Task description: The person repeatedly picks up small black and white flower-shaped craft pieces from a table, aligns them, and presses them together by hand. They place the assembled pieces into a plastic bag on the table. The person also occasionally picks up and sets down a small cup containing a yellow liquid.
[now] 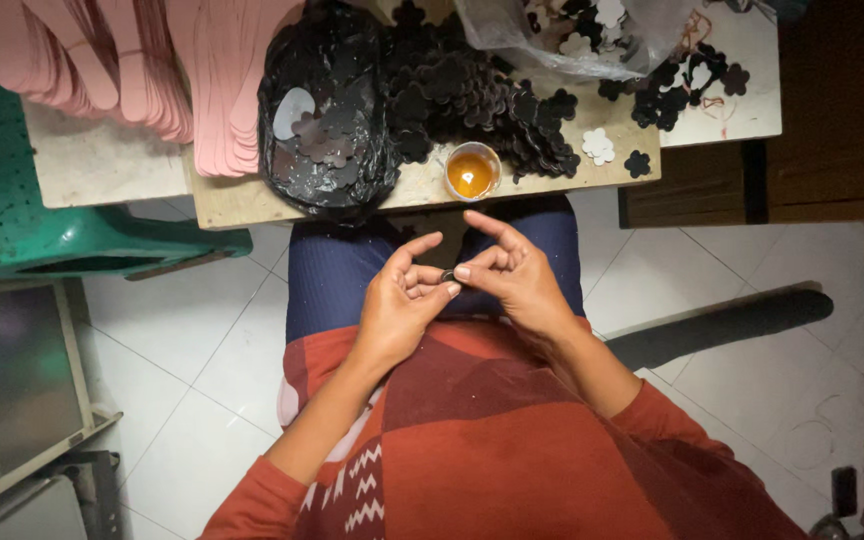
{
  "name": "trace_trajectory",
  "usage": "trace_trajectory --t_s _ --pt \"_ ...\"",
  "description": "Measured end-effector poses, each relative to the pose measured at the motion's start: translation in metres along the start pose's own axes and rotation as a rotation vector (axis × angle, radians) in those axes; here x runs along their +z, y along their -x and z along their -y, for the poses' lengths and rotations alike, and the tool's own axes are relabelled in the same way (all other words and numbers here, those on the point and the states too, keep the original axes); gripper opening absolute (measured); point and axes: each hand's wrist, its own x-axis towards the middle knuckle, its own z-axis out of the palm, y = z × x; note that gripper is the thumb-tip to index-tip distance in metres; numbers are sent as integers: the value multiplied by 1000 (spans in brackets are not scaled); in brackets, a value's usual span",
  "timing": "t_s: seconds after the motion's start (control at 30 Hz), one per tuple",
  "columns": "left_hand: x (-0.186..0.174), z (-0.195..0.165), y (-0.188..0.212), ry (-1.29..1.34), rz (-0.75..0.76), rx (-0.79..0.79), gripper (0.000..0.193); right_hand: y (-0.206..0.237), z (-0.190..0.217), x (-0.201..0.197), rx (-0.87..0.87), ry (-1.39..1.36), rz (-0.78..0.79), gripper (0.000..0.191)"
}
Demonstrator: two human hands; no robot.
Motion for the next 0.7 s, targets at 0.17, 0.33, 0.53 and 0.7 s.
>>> trace_trajectory --t_s 0.17,0.33,0.53,0.7 --pt "4 4 -4 71 14 -60 63 -4 -8 -7 43 -118 -66 71" --pt "5 11 -7 8 -22 -29 60 2 -4 -8 -60 3 -75 76" --pt "5 12 -12 -5 -24 -54 60 6 -7 -15 -124 53 -113 78" --pt "7 8 -18 -12 -22 -60 59 3 -6 -25 -189 75 -99 80"
